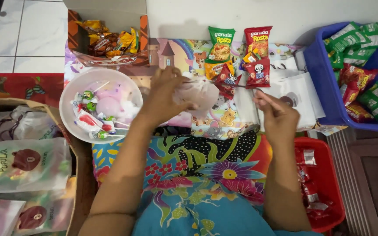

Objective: Packing various small snack items and candies into individual gift bags.

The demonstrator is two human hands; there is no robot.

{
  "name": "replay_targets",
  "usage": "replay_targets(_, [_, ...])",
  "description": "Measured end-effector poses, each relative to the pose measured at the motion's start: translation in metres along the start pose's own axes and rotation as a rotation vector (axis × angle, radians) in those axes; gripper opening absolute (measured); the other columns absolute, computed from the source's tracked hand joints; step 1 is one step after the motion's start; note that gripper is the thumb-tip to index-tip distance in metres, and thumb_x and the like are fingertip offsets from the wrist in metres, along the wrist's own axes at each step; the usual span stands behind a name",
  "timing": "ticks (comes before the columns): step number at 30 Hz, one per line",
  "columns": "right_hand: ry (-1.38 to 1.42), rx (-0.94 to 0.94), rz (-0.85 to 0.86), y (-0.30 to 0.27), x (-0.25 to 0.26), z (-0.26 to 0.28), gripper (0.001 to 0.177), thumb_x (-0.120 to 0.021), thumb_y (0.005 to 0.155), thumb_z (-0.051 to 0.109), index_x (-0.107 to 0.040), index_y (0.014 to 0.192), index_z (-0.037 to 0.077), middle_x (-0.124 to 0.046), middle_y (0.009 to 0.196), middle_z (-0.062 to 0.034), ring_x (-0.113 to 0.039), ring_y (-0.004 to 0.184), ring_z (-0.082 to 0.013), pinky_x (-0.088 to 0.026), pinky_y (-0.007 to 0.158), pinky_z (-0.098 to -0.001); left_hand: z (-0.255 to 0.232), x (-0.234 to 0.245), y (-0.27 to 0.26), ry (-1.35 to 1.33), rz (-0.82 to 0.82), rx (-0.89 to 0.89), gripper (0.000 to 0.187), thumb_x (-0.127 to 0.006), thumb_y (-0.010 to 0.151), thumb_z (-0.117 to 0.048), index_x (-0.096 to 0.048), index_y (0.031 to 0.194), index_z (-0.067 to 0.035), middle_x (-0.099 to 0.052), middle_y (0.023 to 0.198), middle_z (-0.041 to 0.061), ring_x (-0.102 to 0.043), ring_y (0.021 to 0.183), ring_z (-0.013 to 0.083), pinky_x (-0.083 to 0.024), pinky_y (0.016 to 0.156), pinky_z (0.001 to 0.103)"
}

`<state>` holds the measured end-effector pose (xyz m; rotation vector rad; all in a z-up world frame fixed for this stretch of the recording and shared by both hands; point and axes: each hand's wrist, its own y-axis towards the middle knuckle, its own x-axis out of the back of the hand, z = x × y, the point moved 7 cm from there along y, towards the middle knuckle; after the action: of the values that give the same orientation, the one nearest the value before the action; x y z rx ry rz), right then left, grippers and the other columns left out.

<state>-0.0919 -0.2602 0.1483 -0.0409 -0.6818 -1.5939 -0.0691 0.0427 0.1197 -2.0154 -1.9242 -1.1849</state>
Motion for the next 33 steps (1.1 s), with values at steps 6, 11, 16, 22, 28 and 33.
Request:
replay_targets(6, [0.174, -0.289, 0.274, -0.006, -0.059, -0.01, 0.05, -0.062, 0.097, 0.002, -0.053, 0.147, 0.002, -0.057, 0.143, -0.0265, -0.055, 0.132, -0.0408, -0.048, 0.111, -0.0502, 0.034, -0.01, 0.015, -0.3, -0.263, 0.318, 0.024, -0.081, 0.077, -0.008, -0.069, 0.098, -0.011, -0.07, 0.085, 0.012, -0.071, 0.085, 0.0308, -0.055, 0.077, 0.04])
replay_targets(11, [0.39, -0.326, 0.413, -0.017, -0.105, -0.016, 0.097, -0.076, 0.086, 0.047, -0.031, 0.16, 0.004, -0.033, 0.161, -0.0293, -0.039, 0.143, -0.0492, -0.042, 0.113, -0.0601, 0.04, 0.002, 0.018, -0.412, -0.408, 0.371, 0.029, -0.085, 0.077, -0.013, -0.069, 0.101, -0.01, -0.065, 0.09, 0.01, -0.065, 0.086, 0.0268, -0.052, 0.076, 0.036])
replay_targets(16, [0.494, -0.519, 0.25, -0.032, -0.115, -0.059, 0.074, -0.078, 0.089, 0.013, -0.042, 0.152, -0.003, -0.046, 0.145, -0.0154, -0.064, 0.106, -0.0272, -0.065, 0.082, -0.0412, 0.014, 0.01, -0.003, -0.742, -0.42, 0.522, 0.024, -0.084, 0.08, -0.016, -0.071, 0.1, -0.011, -0.073, 0.088, 0.002, -0.066, 0.08, 0.0119, -0.056, 0.07, 0.027])
replay_targets(22, [0.734, -0.566, 0.236, -0.029, -0.161, -0.049, 0.038, -0.077, 0.09, 0.008, -0.066, 0.125, 0.002, -0.07, 0.098, -0.0085, -0.074, 0.077, -0.0202, -0.069, 0.061, -0.0382, 0.008, 0.03, -0.051, -0.88, -0.274, 0.456, 0.082, -0.092, 0.073, -0.01, -0.05, 0.144, -0.002, -0.062, 0.138, 0.019, -0.063, 0.126, 0.0325, -0.058, 0.097, 0.044])
replay_targets(28, [0.693, -0.491, 0.524, -0.037, -0.209, 0.04, 0.04, -0.071, 0.095, 0.011, -0.061, 0.132, 0.0, -0.07, 0.099, -0.0126, -0.075, 0.082, -0.0257, -0.069, 0.067, -0.0445, 0.032, 0.086, -0.113, -0.752, -0.407, 0.463, 0.04, -0.089, 0.078, -0.009, -0.07, 0.113, -0.007, -0.075, 0.096, 0.005, -0.068, 0.083, 0.0107, -0.061, 0.068, 0.03])
replay_targets(33, [0.674, -0.368, 0.729, -0.055, -0.245, 0.077, 0.057, -0.06, 0.1, 0.01, -0.042, 0.153, 0.002, -0.069, 0.112, -0.0219, -0.074, 0.1, -0.0319, -0.066, 0.079, -0.0385, 0.038, 0.17, -0.178, -0.451, -0.646, 0.519, 0.028, -0.088, 0.075, -0.004, -0.071, 0.097, -0.008, -0.071, 0.072, 0.001, -0.063, 0.062, 0.0077, -0.048, 0.048, 0.02])
